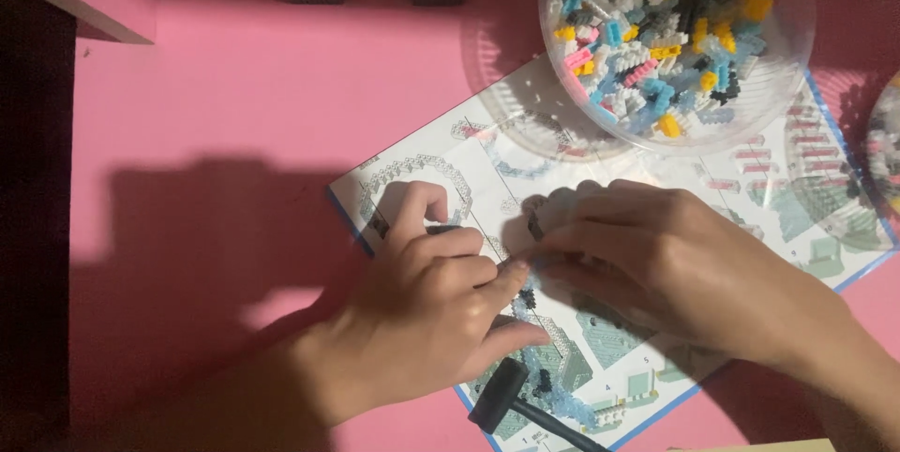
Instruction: Following a printed instruction manual to assemble a model using small interlocking plastic blocks.
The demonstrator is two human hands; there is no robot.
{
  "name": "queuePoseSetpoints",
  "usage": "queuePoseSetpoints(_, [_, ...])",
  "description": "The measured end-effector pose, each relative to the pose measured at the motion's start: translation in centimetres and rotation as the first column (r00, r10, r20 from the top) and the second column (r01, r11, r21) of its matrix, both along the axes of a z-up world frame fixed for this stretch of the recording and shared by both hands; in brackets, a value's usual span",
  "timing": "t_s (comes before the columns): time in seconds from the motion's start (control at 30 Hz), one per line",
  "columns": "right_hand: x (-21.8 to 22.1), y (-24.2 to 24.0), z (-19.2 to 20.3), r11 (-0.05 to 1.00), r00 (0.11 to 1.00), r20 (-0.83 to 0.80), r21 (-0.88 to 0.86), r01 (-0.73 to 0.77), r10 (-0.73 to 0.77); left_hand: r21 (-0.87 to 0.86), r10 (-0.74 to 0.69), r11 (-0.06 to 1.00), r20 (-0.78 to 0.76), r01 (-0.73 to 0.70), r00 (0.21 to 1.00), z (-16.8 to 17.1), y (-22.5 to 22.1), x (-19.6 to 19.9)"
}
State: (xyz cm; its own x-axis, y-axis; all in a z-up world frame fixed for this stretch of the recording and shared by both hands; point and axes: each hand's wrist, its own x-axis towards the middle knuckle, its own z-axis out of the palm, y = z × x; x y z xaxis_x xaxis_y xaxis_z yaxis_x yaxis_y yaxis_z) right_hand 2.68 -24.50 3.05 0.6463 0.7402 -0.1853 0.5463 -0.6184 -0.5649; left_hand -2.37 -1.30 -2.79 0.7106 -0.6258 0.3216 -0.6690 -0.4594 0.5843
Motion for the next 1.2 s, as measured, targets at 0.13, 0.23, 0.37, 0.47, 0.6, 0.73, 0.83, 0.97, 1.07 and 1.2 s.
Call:
queuePoseSetpoints(0.13, [-0.8,-0.6,-0.6,0.995,0.991,0.128,0.092,0.027,-0.038,-0.005,-0.006,1.0,0.0,0.006,1.0,0.0,0.0,-0.1])
queuePoseSetpoints(0.23, [-1.3,-1.0,-1.0,0.986,0.988,0.1,0.128,0.104,-0.117,-0.003,0.006,1.0,0.004,-0.006,1.0,-0.1,0.0,0.0])
queuePoseSetpoints(0.37, [-2.4,-1.9,-1.1,0.969,0.976,0.032,0.127,0.21,-0.216,0.007,-0.005,1.0,-0.005,0.005,1.0,-0.3,0.0,0.1])
queuePoseSetpoints(0.47, [-1.8,-4.7,-1.8,0.959,0.961,-0.099,0.095,0.269,-0.259,0.022,-0.018,1.0,-0.025,0.018,1.0,-0.3,0.0,0.1])
queuePoseSetpoints(0.6, [-1.7,-4.8,-2.2,0.969,0.977,-0.046,0.128,0.212,-0.208,0.052,-0.009,0.999,-0.014,0.009,1.0,-0.3,0.0,0.0])
queuePoseSetpoints(0.73, [-1.5,-3.1,-2.5,0.972,0.988,0.105,0.218,0.093,-0.118,0.067,-0.028,0.997,-0.007,0.028,1.0,-0.2,0.0,0.2])
queuePoseSetpoints(0.83, [-1.1,-2.9,-2.8,0.967,0.99,0.108,0.246,0.066,-0.095,0.093,-0.042,0.995,-0.011,0.043,0.999,-0.2,0.0,0.3])
queuePoseSetpoints(0.97, [-0.8,-2.6,-3.1,0.96,0.992,0.117,0.278,0.009,-0.043,0.094,-0.034,0.995,-0.023,0.036,0.999,0.0,0.0,0.2])
queuePoseSetpoints(1.07, [-0.7,-1.5,-3.6,0.928,0.988,0.142,0.371,-0.003,-0.053,0.084,-0.024,0.996,-0.03,0.026,0.999,-0.2,-0.1,0.0])
queuePoseSetpoints(1.2, [-0.8,-1.3,-4.0,0.92,0.987,0.128,0.39,0.036,-0.093,0.084,-0.039,0.996,-0.025,0.041,0.999,-0.1,0.0,0.2])
